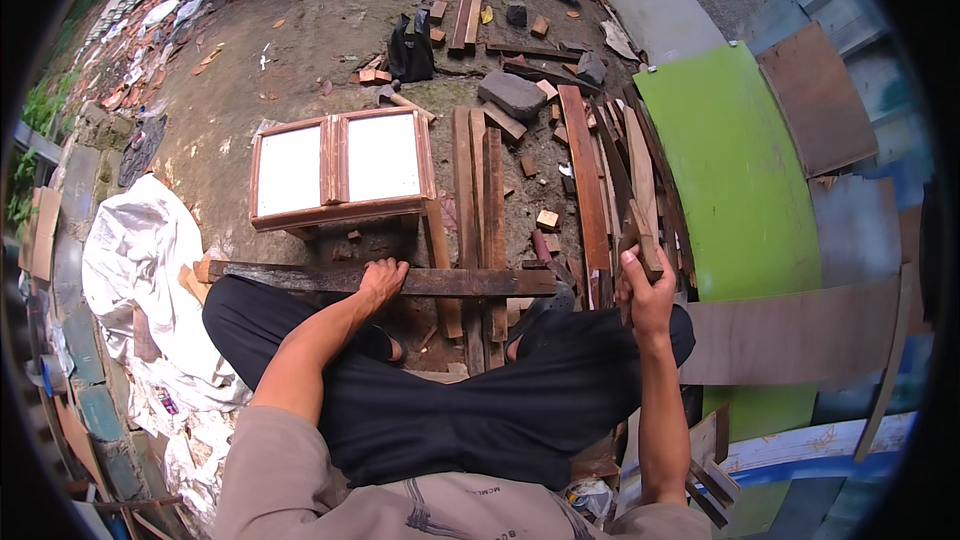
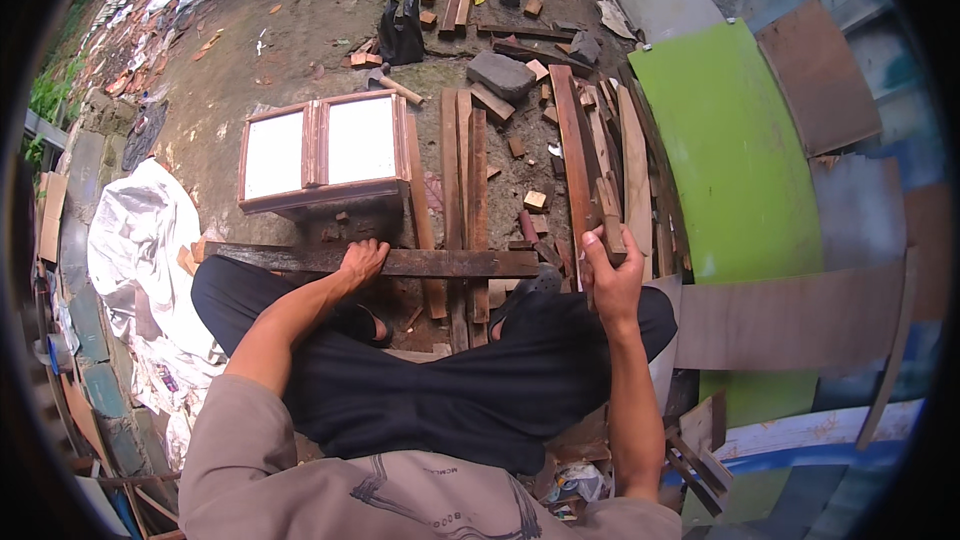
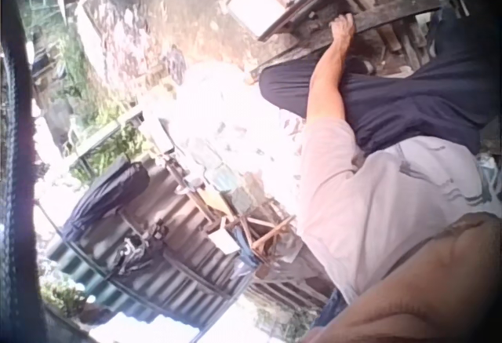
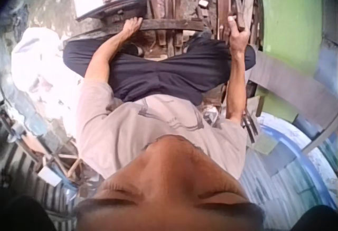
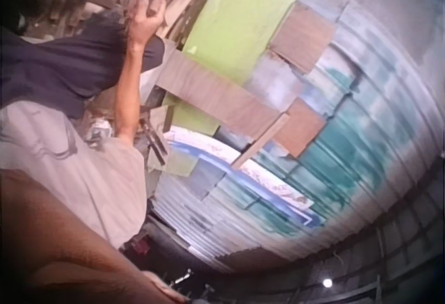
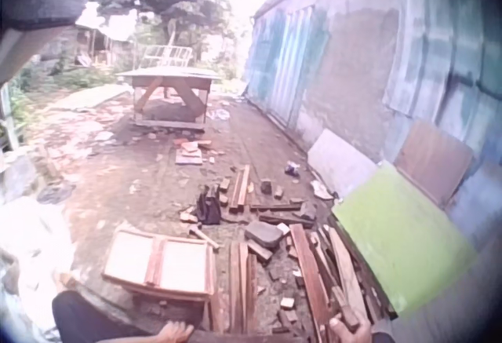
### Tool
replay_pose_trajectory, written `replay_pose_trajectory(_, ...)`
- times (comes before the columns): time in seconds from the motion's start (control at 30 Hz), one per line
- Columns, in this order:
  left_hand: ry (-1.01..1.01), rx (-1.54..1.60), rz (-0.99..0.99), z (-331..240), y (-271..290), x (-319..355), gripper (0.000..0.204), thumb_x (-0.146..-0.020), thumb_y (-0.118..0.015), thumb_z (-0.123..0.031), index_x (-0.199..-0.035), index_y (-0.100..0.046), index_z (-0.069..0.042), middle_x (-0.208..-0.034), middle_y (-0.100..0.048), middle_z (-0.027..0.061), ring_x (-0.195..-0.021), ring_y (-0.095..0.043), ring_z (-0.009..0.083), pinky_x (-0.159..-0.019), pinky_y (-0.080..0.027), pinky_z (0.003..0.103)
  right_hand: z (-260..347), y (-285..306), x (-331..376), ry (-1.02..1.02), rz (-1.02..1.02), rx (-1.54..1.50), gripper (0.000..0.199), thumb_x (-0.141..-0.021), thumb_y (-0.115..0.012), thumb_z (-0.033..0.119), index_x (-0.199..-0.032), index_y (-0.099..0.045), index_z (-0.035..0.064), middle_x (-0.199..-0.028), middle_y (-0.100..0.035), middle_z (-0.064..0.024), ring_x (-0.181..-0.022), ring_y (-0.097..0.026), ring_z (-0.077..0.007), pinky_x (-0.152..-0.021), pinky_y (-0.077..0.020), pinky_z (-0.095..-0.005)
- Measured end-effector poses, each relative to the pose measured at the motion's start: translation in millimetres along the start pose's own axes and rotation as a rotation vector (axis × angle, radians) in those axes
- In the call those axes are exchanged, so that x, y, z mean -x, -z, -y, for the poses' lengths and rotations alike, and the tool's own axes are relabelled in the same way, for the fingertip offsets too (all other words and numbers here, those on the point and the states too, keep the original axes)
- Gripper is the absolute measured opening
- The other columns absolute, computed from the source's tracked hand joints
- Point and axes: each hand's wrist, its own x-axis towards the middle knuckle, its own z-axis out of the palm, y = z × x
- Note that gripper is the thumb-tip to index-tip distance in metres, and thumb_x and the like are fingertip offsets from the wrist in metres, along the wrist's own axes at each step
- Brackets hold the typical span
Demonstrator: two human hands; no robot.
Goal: The person sits on the ground and sorts through a pile of scrap wood pieces, picking up and inspecting various planks and boards. They move pieces aside and handle them one at a time, occasionally using a small tool to scrape or clean a surface.
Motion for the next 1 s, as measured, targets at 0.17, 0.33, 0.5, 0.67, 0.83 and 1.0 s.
replay_pose_trajectory(0.17,0.009,0.154,0.09,-10.5,13.0,-34.2,0.031,-0.089,-0.057,-0.016,-0.118,-0.053,-0.007,-0.103,-0.064,0.0149,-0.095,-0.067,0.0298,-0.079,-0.055,0.045,-44.1,12.7,-17.1,-0.044,-0.127,0.054,0.017,-0.094,-0.068,0.019,-0.097,-0.056,0.0065,-0.066,-0.055,0.003,-0.047,-0.045,-0.0034,-0.043,-0.0353,-0.0218)
replay_pose_trajectory(0.33,0.038,0.521,0.271,-7.5,60.3,-50.2,0.068,-0.085,-0.069,-0.042,-0.137,-0.047,-0.003,-0.123,-0.06,0.0229,-0.116,-0.06,0.0365,-0.097,-0.048,0.047,-81.7,7.7,-9.3,-0.219,-0.102,0.091,0.019,-0.093,-0.069,0.021,-0.095,-0.059,0.0041,-0.063,-0.054,0.0017,-0.047,-0.047,-0.0054,-0.044,-0.0389,-0.0229)
replay_pose_trajectory(0.5,0.702,1.79,-0.45,20.7,38.5,-23.7,0.093,-0.084,-0.064,-0.068,-0.144,-0.042,-0.001,-0.143,-0.049,0.0169,-0.135,-0.044,0.0288,-0.113,-0.034,0.039,-69.8,-25.6,-22.9,-0.21,0.017,0.006,0.021,-0.093,-0.07,0.022,-0.096,-0.061,0.0036,-0.063,-0.054,0.002,-0.048,-0.049,-0.0056,-0.045,-0.0388,-0.023)
replay_pose_trajectory(0.67,0.953,2.523,-1.154,62.4,102.5,-52.3,0.093,-0.083,-0.069,-0.064,-0.142,-0.041,0.004,-0.141,-0.049,0.0125,-0.129,-0.048,0.0264,-0.11,-0.038,0.048,-66.4,-27.3,-27.9,-0.148,-0.003,0.056,0.023,-0.094,-0.069,0.024,-0.099,-0.061,0.0035,-0.062,-0.054,0.0018,-0.048,-0.049,-0.0053,-0.045,-0.0378,-0.0227)
replay_pose_trajectory(0.83,1.353,2.528,-1.273,76.3,133.1,-93.9,0.092,-0.073,-0.087,-0.04,-0.138,-0.042,0.008,-0.133,-0.054,0.0168,-0.116,-0.058,0.0289,-0.1,-0.051,0.049,-59.0,-32.1,-34.9,-0.189,0.004,-0.011,0.021,-0.095,-0.067,0.023,-0.099,-0.06,0.0034,-0.062,-0.053,0.0014,-0.048,-0.048,-0.0063,-0.045,-0.0387,-0.0234)
replay_pose_trajectory(1.0,1.243,2.658,-1.319,121.4,125.9,-112.4,0.076,-0.077,-0.083,-0.025,-0.137,-0.045,0.002,-0.129,-0.056,0.0162,-0.112,-0.061,0.03,-0.093,-0.054,0.053,-64.1,-36.3,-34.3,-0.206,0.05,-0.019,0.021,-0.095,-0.067,0.023,-0.097,-0.06,0.004,-0.062,-0.052,0.0019,-0.048,-0.048,-0.0064,-0.045,-0.0397,-0.0234)
